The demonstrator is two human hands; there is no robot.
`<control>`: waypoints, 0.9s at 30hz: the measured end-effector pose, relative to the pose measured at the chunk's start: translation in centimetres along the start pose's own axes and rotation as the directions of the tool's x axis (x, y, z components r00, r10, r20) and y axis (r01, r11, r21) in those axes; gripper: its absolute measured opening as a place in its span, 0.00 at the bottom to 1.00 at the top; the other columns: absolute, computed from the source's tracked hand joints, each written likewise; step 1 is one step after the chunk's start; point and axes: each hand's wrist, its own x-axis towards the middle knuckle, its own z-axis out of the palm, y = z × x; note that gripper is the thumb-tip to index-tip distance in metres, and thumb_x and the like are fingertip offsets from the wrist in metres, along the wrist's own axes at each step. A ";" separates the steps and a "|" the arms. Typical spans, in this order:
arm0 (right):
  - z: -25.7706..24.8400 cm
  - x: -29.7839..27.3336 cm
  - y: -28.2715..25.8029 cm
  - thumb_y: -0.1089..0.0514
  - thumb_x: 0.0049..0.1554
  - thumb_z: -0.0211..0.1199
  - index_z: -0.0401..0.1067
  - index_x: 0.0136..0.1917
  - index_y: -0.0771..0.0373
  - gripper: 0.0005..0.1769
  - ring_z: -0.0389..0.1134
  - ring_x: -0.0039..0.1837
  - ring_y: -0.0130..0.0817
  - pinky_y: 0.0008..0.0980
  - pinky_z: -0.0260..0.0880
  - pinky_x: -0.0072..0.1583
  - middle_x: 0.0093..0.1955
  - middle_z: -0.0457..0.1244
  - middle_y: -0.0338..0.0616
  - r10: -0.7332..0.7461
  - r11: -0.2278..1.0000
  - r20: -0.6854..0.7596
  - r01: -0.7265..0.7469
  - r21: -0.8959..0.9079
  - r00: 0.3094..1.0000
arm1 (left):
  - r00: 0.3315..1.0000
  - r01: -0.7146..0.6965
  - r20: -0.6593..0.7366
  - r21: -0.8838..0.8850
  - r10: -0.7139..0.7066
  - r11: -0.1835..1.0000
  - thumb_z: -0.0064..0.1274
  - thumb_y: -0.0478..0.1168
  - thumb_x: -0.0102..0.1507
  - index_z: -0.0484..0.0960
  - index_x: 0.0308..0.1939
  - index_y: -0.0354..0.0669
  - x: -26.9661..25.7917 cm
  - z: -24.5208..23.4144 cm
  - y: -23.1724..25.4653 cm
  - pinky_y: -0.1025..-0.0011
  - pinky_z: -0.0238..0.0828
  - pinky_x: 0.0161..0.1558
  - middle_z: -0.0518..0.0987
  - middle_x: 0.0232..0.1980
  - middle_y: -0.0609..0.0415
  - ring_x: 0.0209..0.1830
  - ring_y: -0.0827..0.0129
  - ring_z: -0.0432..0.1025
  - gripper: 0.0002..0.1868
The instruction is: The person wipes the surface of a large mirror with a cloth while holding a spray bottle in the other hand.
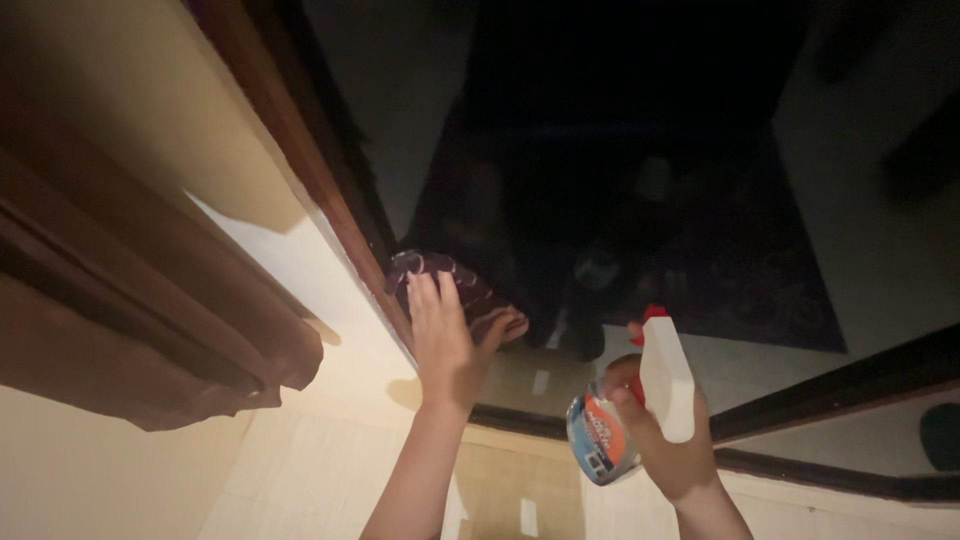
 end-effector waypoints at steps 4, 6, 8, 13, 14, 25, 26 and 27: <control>-0.2 0.3 -0.6 0.60 0.54 0.63 0.60 0.73 0.67 0.34 0.69 0.52 0.30 0.38 0.65 0.64 0.42 0.67 0.40 0.174 0.983 -0.004 -0.173 0.058 0.985 | 0.990 0.141 0.023 -0.010 -0.140 0.990 0.75 0.47 0.49 0.50 0.75 0.27 2.5 -1.6 1.0 0.42 0.44 0.74 0.49 0.78 0.22 0.79 0.28 0.43 0.61; -0.6 0.3 -0.8 0.61 0.55 0.63 0.59 0.73 0.68 0.34 0.69 0.53 0.30 0.37 0.63 0.68 0.43 0.66 0.40 0.111 0.992 0.006 -0.111 0.064 0.994 | 0.995 0.088 -0.050 -0.026 -0.089 0.996 0.75 0.48 0.51 0.49 0.77 0.30 4.1 -3.5 2.2 0.44 0.47 0.76 0.50 0.79 0.25 0.80 0.31 0.46 0.62; -1.1 0.3 -1.1 0.61 0.55 0.62 0.59 0.74 0.68 0.35 0.69 0.52 0.30 0.36 0.64 0.65 0.43 0.67 0.40 0.128 0.989 0.019 -0.129 0.074 0.992 | 0.993 0.041 -0.110 -0.016 -0.042 0.999 0.76 0.49 0.52 0.49 0.79 0.32 5.6 -5.0 3.5 0.44 0.48 0.77 0.51 0.79 0.27 0.80 0.32 0.48 0.63; -2.6 0.7 -1.4 0.63 0.53 0.62 0.58 0.74 0.68 0.36 0.68 0.53 0.29 0.36 0.65 0.63 0.44 0.67 0.40 0.166 0.984 0.026 -0.167 0.063 0.986 | 0.992 -0.010 -0.122 0.023 0.013 1.000 0.77 0.50 0.51 0.48 0.78 0.32 6.4 -4.6 4.8 0.44 0.49 0.75 0.48 0.78 0.24 0.79 0.28 0.46 0.64; -2.7 0.8 -1.3 0.63 0.54 0.62 0.58 0.74 0.68 0.36 0.68 0.55 0.29 0.36 0.65 0.64 0.45 0.67 0.41 0.141 0.988 0.036 -0.143 0.057 0.989 | 0.995 0.003 -0.103 0.028 0.000 1.000 0.77 0.50 0.51 0.48 0.77 0.32 5.7 -3.8 4.3 0.43 0.49 0.74 0.48 0.77 0.22 0.78 0.26 0.46 0.64; -4.5 2.5 -2.5 0.62 0.58 0.59 0.57 0.77 0.66 0.36 0.67 0.56 0.27 0.36 0.63 0.65 0.48 0.65 0.39 0.140 0.978 0.224 -0.170 0.121 0.964 | 0.996 0.077 0.038 0.014 -0.078 0.997 0.75 0.47 0.51 0.50 0.76 0.33 -1.1 1.8 1.9 0.43 0.53 0.72 0.45 0.78 0.20 0.77 0.24 0.47 0.61; -4.6 2.8 -2.6 0.62 0.57 0.59 0.56 0.77 0.65 0.36 0.67 0.55 0.27 0.36 0.64 0.65 0.47 0.66 0.38 0.153 0.975 0.243 -0.186 0.123 0.958 | 0.998 0.062 0.019 0.020 -0.063 0.998 0.75 0.47 0.51 0.50 0.76 0.33 -0.3 1.3 1.9 0.43 0.53 0.72 0.45 0.78 0.21 0.78 0.24 0.46 0.61; -4.8 3.1 -2.7 0.62 0.57 0.58 0.56 0.77 0.65 0.36 0.67 0.54 0.27 0.36 0.64 0.65 0.47 0.66 0.38 0.165 0.971 0.261 -0.203 0.124 0.951 | 0.999 0.047 0.000 0.026 -0.047 0.999 0.75 0.47 0.51 0.50 0.76 0.33 0.5 0.7 1.9 0.43 0.52 0.73 0.45 0.78 0.21 0.78 0.25 0.46 0.61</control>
